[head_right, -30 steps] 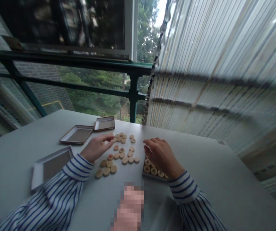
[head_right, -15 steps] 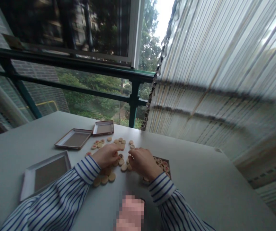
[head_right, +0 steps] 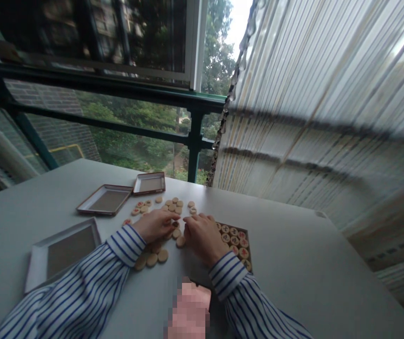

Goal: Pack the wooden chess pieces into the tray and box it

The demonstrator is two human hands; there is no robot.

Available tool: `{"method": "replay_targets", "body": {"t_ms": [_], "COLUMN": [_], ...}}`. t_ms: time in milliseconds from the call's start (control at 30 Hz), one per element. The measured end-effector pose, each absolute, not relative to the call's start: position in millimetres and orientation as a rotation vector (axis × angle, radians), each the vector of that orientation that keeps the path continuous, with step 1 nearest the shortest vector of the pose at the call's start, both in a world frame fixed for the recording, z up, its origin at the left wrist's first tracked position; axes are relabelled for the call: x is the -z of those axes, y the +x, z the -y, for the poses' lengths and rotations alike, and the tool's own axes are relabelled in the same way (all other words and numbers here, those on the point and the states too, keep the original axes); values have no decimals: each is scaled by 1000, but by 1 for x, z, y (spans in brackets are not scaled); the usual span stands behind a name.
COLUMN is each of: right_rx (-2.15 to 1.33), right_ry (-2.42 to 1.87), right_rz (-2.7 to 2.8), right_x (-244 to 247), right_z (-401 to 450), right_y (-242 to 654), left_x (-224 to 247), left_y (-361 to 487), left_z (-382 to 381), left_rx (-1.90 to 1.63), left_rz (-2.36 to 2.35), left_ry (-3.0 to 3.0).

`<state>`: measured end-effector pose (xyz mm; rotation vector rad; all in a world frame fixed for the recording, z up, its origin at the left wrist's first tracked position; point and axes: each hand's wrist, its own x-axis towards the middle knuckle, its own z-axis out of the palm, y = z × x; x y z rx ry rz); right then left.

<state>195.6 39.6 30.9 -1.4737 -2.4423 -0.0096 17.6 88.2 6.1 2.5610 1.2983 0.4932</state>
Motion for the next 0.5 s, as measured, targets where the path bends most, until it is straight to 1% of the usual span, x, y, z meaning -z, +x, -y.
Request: {"method": "replay_targets", "body": {"t_ms": [300, 500], "right_rx": [23, 23], "right_ry": [-1519, -1498], "right_rz": [2442, 2419], "right_x": [-33, -33], "right_z": [-38, -38], "right_y": [195, 196], "left_x": [-13, -10], "left_y": [21, 22], "left_z": [-89, -92], "left_rx": [-390, -417], "left_rz": [-1352, -1324], "left_ry": [2558, 2617]}}
